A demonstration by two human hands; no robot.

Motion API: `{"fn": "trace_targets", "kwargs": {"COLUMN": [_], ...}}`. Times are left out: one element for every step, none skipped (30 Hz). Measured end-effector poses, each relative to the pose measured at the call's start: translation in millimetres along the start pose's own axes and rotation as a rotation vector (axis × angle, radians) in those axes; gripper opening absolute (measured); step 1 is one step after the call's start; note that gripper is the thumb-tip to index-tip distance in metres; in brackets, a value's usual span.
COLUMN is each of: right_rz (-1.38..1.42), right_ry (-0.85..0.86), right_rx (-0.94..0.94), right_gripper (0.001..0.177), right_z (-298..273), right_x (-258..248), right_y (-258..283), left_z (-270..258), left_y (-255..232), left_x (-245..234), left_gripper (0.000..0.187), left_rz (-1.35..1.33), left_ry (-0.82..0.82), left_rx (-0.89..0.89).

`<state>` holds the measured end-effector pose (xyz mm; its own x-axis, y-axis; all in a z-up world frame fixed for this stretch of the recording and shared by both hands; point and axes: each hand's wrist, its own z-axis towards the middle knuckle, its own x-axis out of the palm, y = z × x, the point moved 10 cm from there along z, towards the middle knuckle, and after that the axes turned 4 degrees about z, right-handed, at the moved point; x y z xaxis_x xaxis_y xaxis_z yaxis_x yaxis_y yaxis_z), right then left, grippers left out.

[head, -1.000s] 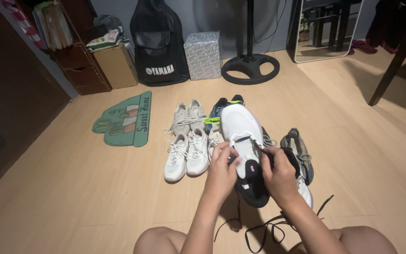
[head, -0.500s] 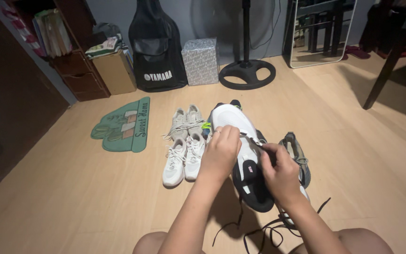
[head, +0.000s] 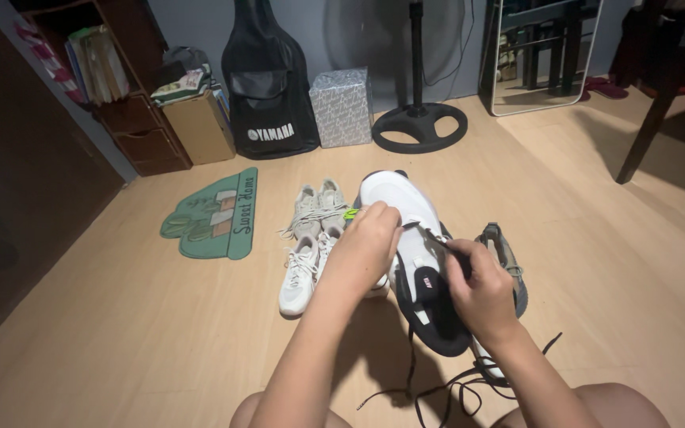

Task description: The person sits on the floor and re-laces a white and black sneaker by threading black laces through the eyelets and tying them. Several other shoes are arranged on the floor nearby.

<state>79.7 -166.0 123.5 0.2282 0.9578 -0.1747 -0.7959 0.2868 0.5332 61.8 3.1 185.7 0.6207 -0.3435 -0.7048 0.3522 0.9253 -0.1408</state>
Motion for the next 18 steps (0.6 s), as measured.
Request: {"fn": "trace_targets", "kwargs": {"right_rz": [-0.01,-0.018,-0.026,-0.032,-0.023,-0.014,-0.005,-0.012,-0.02,-0.026,-0.018,-0.012,-0.006,-0.013,-0.021,-0.026,-0.023,-0.017], "right_ry": [-0.005,-0.003,-0.001,0.004,0.006,0.008,0.011,0.018,0.025,0.029,0.035,0.04,0.044,0.053,0.061,0.073,0.061,0.051], "right_rx": [-0.011,-0.027,-0.044,-0.061,-0.032,-0.005,0.023,0.038,0.053,0.068,0.042,0.018,-0.006,0.004,0.015,0.024,0.007,-0.009], "right_gripper": [0.017,0.017,0.017,0.017,0.017,0.017,0.017,0.017,0.018,0.018,0.018,0.019,0.019,0.019,0.019,0.019,0.019,0.019], "right_z": [0,0,0,-1,-1,-1,0,0,1,2,3,4,4,4,4,5,5,5], "right_x": [-1,-3,-3,-4,-4,-4,-4,-4,-4,-4,-4,-4,-4,-4,-5,-4,-6,-7], "right_y": [1,3,5,7,5,3,0,-1,-2,-3,0,2,5,4,3,2,3,5], "left_z": [0,0,0,-1,-2,-1,-2,-1,-1,-1,-1,-3,-5,-6,-7,-8,-8,-7], "left_y": [2,-1,-3,-5,-8,-11,-14,-14,-14,-13,-10,-9,-7,-4,-1,3,1,1], "left_x": [1,2,3,5,5,4,3,0,-3,-7,-7,-6,-6,-3,-1,2,3,4], "left_gripper": [0.009,0.012,0.016,0.02,0.016,0.013,0.011,0.011,0.011,0.012,0.012,0.012,0.011,0.011,0.011,0.01,0.01,0.01], "left_rz": [0.011,0.013,0.015,0.017,0.045,0.074,0.103,0.055,0.007,-0.038,-0.065,-0.093,-0.122,-0.158,-0.194,-0.229,-0.287,-0.343], "left_ry": [0.013,0.037,0.06,0.083,0.068,0.051,0.035,-0.009,-0.052,-0.094,-0.105,-0.115,-0.125,-0.116,-0.106,-0.097,-0.08,-0.062], "left_rx": [-0.016,0.022,0.061,0.096,0.132,0.167,0.203,0.197,0.192,0.189,0.158,0.128,0.098,0.057,0.015,-0.029,-0.013,0.002]}}
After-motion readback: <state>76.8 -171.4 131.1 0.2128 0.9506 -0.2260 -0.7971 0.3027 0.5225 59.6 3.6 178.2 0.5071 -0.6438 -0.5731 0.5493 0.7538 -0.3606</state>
